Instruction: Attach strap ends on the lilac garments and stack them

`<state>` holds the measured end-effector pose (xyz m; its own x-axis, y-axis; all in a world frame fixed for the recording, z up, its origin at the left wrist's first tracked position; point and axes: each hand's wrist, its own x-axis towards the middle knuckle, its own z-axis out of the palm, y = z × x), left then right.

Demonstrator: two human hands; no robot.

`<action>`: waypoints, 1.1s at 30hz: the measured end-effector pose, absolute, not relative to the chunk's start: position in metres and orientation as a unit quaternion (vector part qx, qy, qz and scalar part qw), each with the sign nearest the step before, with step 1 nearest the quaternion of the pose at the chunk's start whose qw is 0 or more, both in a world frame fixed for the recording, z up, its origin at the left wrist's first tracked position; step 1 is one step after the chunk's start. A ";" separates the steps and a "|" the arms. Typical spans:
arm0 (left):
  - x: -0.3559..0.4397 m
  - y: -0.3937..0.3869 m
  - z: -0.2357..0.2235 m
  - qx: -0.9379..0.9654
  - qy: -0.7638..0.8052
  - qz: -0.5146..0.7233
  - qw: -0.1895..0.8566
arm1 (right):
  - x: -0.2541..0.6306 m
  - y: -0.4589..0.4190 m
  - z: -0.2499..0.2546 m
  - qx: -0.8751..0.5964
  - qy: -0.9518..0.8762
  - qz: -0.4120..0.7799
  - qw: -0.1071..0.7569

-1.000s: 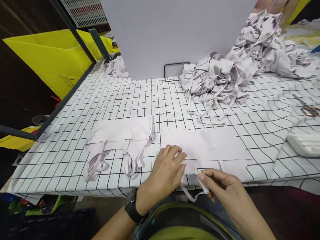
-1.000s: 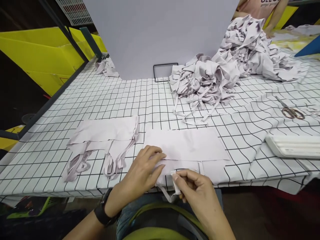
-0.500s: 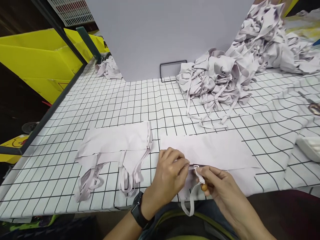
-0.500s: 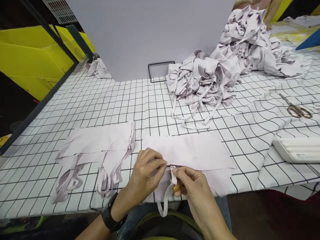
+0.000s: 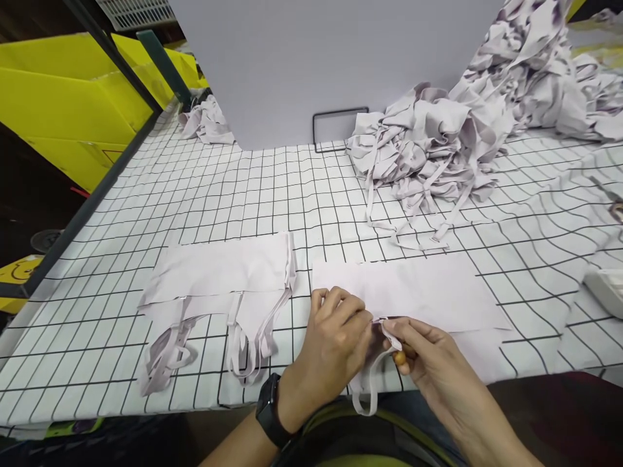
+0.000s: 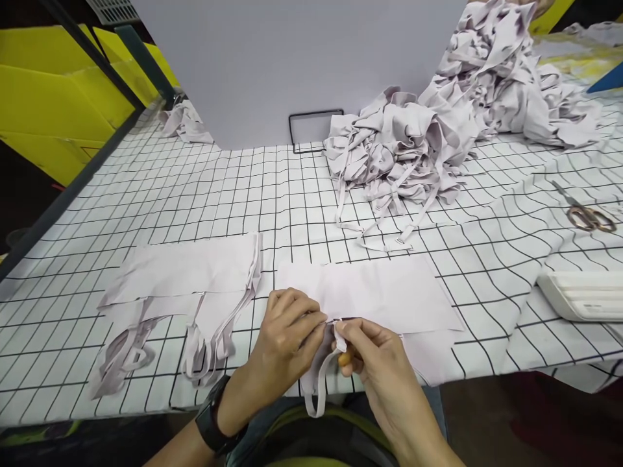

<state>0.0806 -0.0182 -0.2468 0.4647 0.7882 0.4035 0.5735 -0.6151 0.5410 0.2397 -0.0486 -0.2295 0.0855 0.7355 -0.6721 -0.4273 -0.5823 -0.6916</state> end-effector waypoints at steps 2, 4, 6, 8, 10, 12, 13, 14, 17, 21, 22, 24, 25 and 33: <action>0.080 -0.018 -0.247 0.841 0.405 0.320 0.163 | 0.239 -0.048 -0.230 -0.592 -0.129 0.662 0.441; 0.080 -0.019 -0.247 0.843 0.404 0.317 0.160 | 0.238 -0.048 -0.230 -0.593 -0.125 0.660 0.443; 0.079 -0.019 -0.247 0.849 0.399 0.310 0.155 | 0.237 -0.048 -0.229 -0.596 -0.121 0.659 0.442; 0.079 -0.020 -0.246 0.857 0.392 0.301 0.147 | 0.237 -0.048 -0.228 -0.599 -0.122 0.660 0.437; 0.079 -0.020 -0.245 0.863 0.386 0.295 0.139 | 0.237 -0.048 -0.227 -0.599 -0.128 0.661 0.432; 0.080 -0.020 -0.244 0.864 0.383 0.295 0.138 | 0.237 -0.048 -0.228 -0.598 -0.134 0.659 0.436; 0.080 -0.020 -0.244 0.863 0.383 0.297 0.140 | 0.237 -0.048 -0.229 -0.598 -0.136 0.656 0.439; 0.080 -0.020 -0.244 0.862 0.385 0.298 0.142 | 0.237 -0.048 -0.229 -0.598 -0.138 0.654 0.442; 0.080 -0.020 -0.244 0.860 0.390 0.295 0.144 | 0.237 -0.048 -0.229 -0.598 -0.144 0.654 0.441; 0.080 -0.020 -0.245 0.861 0.391 0.294 0.135 | 0.235 -0.047 -0.226 -0.599 -0.152 0.658 0.431; 0.080 -0.020 -0.245 0.862 0.390 0.297 0.131 | 0.234 -0.047 -0.225 -0.600 -0.157 0.658 0.428; 0.080 -0.021 -0.245 0.865 0.385 0.295 0.127 | 0.233 -0.047 -0.224 -0.603 -0.169 0.653 0.426; 0.080 -0.021 -0.245 0.868 0.382 0.292 0.125 | 0.233 -0.047 -0.224 -0.606 -0.175 0.649 0.425; 0.078 -0.020 -0.242 0.880 0.355 0.293 0.120 | 0.231 -0.044 -0.221 -0.611 -0.169 0.660 0.402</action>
<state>0.0785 -0.0203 -0.2422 0.5769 0.6944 0.4300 0.5542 -0.7195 0.4185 0.2313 -0.0442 -0.2206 0.0710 0.7372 -0.6720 -0.3247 -0.6199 -0.7144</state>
